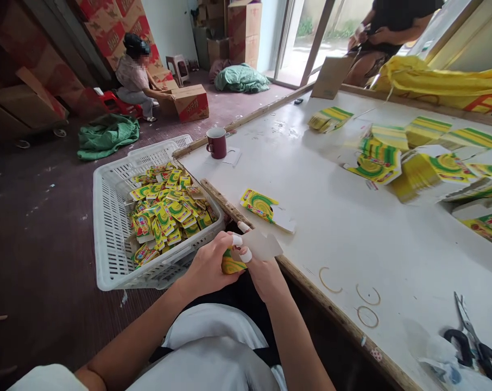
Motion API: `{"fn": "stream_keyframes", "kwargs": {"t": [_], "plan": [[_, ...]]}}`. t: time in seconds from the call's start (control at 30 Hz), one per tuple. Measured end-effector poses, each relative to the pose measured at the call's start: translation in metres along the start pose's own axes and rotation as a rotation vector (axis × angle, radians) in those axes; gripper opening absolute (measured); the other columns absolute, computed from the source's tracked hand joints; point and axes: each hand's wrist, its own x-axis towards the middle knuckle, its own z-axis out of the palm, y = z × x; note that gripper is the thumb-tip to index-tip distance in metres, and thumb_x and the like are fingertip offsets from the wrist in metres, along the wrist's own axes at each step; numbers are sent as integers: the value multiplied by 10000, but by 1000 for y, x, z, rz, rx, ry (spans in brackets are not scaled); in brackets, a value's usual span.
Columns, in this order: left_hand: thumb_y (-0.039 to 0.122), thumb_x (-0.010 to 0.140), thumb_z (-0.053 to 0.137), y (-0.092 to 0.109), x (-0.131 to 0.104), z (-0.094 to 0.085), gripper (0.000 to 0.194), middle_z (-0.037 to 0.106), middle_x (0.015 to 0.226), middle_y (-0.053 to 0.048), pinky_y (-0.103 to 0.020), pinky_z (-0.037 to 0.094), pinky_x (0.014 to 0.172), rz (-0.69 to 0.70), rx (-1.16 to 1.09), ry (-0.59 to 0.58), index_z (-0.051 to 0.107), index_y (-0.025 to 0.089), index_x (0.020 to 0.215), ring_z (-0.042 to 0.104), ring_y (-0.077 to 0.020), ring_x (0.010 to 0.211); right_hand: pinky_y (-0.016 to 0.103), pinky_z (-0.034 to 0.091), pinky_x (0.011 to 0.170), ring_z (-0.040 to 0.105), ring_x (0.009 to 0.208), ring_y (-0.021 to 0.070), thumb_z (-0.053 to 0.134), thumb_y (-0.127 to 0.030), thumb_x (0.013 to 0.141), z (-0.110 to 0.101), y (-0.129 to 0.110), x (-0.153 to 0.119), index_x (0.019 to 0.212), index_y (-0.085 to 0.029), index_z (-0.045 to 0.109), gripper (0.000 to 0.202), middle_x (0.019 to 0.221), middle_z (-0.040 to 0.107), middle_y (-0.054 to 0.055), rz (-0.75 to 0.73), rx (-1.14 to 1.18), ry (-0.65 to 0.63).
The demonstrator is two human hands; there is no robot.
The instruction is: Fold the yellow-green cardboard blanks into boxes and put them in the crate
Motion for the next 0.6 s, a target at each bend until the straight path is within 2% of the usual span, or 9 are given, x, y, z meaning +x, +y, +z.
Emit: {"fn": "stream_keyframes", "kwargs": {"t": [0.1,0.2,0.3,0.4,0.5,0.6], "plan": [[193,709,668,-4,3,-2,597,609,1088,-38,-370,553,801,-107,-42,-54,351,279,1207,666,-244,973,500,454,1091,550,1313,313,608,-624,850,-2,6,-2,1419,-263,512,681,1428,586,118,-164,-189,-14],[196,715,651,-10,5,2,677,588,1104,-55,-405,565,829,-170,-133,-65,255,272,1259,665,-242,976,447,426,1122,495,1369,279,586,-372,931,1,9,-4,1375,-307,577,449,1514,498,74,-423,-569,-61],[198,714,647,-15,4,6,687,529,1202,-112,-433,553,892,-185,-148,20,239,247,1265,626,-261,1085,385,482,1068,567,1306,235,492,-135,931,-1,10,-2,1265,-342,670,431,1463,558,56,-596,-798,-25],[161,677,651,-17,3,1,619,551,1194,-122,-475,522,931,-219,-32,76,346,224,1213,590,-299,1137,380,534,1005,616,1250,234,473,-82,916,-9,9,3,1257,-341,670,471,1425,594,64,-657,-833,61],[225,669,707,-16,5,-9,485,634,1061,-85,-472,520,899,-265,42,52,472,224,1094,631,-309,1041,443,501,1050,524,1345,270,543,-141,916,-16,6,6,1327,-318,610,453,1500,511,93,-633,-914,-20],[319,666,752,-15,8,-19,451,677,1005,-67,-424,536,837,-303,33,36,535,232,1051,668,-295,964,459,491,1061,463,1393,270,540,-187,942,-19,2,7,1314,-315,609,400,1543,453,95,-564,-997,-94]]}}
